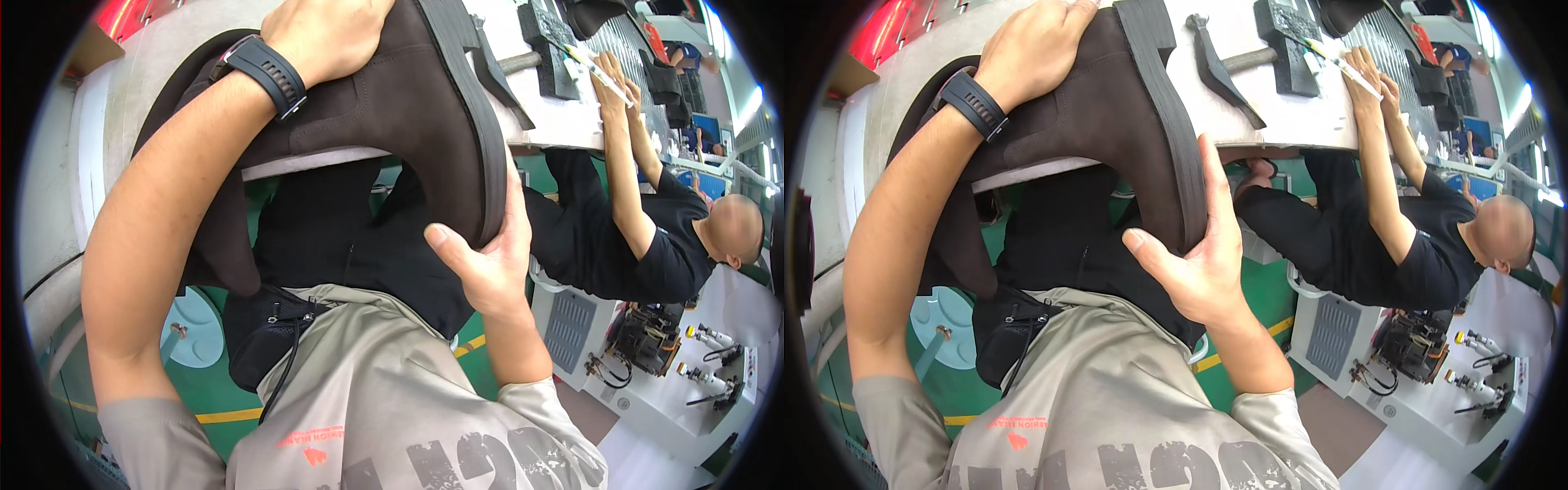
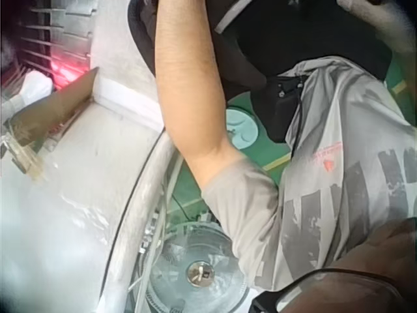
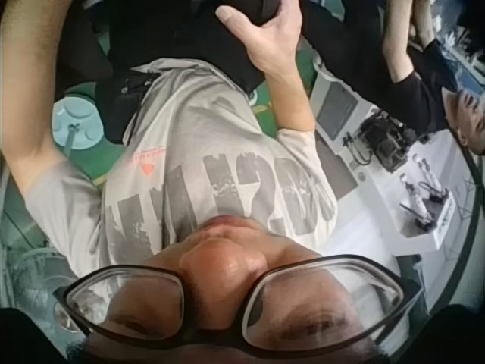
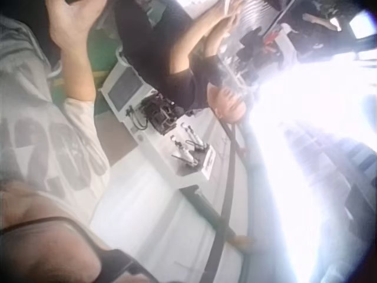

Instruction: The person retrieves a shoe sole and a boot upper from a conveyor belt, then attaches the sole to the boot upper by pressing them together by hand.

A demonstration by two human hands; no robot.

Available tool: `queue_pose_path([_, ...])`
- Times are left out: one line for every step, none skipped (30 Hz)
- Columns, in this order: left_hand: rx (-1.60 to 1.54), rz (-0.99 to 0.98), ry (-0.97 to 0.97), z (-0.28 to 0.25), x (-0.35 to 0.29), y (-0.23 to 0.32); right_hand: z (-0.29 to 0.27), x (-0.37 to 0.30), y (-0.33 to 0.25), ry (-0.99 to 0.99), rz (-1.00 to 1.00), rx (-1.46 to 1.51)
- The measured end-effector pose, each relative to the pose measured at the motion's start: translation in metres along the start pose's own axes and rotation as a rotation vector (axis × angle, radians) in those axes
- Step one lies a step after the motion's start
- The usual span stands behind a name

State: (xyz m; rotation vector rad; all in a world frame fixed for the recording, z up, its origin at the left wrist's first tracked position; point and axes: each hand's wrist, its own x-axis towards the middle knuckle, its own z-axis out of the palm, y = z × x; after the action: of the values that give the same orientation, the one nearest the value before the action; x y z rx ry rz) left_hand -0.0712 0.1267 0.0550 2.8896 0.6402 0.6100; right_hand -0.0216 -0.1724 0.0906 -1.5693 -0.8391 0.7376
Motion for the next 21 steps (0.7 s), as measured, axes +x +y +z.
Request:
queue_pose_path([0.007,-0.004,-0.012,0.000,0.001,0.000,0.001,0.001,0.004,0.044,-0.052,-0.128])
queue_pose_path([0.016,-0.009,-0.023,0.000,0.002,0.000,0.002,0.002,0.006,0.086,-0.104,-0.256])
queue_pose_path([-0.004,-0.014,-0.028,0.000,0.002,0.002,0.004,0.001,0.004,0.102,-0.088,-0.271])
queue_pose_path([-0.008,-0.010,-0.028,0.000,0.004,0.004,0.003,0.002,0.002,0.107,-0.085,-0.273])
queue_pose_path([-0.008,-0.033,-0.045,0.000,0.006,0.006,0.001,0.004,0.001,0.096,-0.116,-0.377])
queue_pose_path([-0.007,-0.056,-0.061,0.000,0.008,0.007,-0.002,0.006,0.000,0.085,-0.146,-0.480])
queue_pose_path([-0.007,-0.049,-0.061,0.000,0.010,0.006,-0.002,0.008,-0.001,0.092,-0.146,-0.479])
queue_pose_path([-0.044,-0.089,-0.068,0.001,0.012,0.004,-0.003,0.011,-0.001,0.089,-0.159,-0.458])
queue_pose_path([-0.081,-0.127,-0.074,0.000,0.014,0.002,-0.004,0.013,-0.001,0.086,-0.173,-0.437])
queue_pose_path([-0.082,-0.115,-0.073,0.002,0.016,0.001,-0.006,0.015,0.001,0.099,-0.174,-0.438])
queue_pose_path([-0.050,-0.091,-0.074,0.003,0.017,-0.001,-0.007,0.016,0.003,0.100,-0.175,-0.471])
queue_pose_path([-0.017,-0.068,-0.075,0.004,0.018,-0.003,-0.007,0.015,0.004,0.100,-0.175,-0.504])
queue_pose_path([-0.008,-0.047,-0.063,0.005,0.018,-0.006,-0.003,0.015,0.000,0.122,-0.126,-0.409])
queue_pose_path([-0.006,-0.040,-0.059,0.007,0.018,-0.007,-0.002,0.012,0.000,0.129,-0.131,-0.408])
queue_pose_path([0.002,-0.018,-0.039,0.009,0.017,-0.009,-0.002,0.010,0.001,0.142,-0.173,-0.431])
queue_pose_path([0.013,0.002,-0.017,0.006,0.019,-0.008,-0.003,0.010,0.003,0.151,-0.218,-0.454])
queue_pose_path([-0.050,-0.076,-0.041,0.005,0.019,-0.003,-0.005,0.013,0.004,0.153,-0.226,-0.453])
queue_pose_path([-0.045,-0.076,-0.034,0.003,0.020,-0.003,-0.010,0.018,0.006,0.127,-0.200,-0.284])
queue_pose_path([-0.034,-0.050,-0.034,0.005,0.018,-0.003,-0.012,0.020,0.006,0.099,-0.170,-0.115])
queue_pose_path([-0.025,-0.022,-0.035,0.005,0.016,-0.002,-0.011,0.024,-0.008,0.118,-0.095,-0.114])
queue_pose_path([-0.051,-0.051,-0.018,0.005,0.013,0.000,-0.014,0.034,-0.018,0.106,-0.119,-0.161])
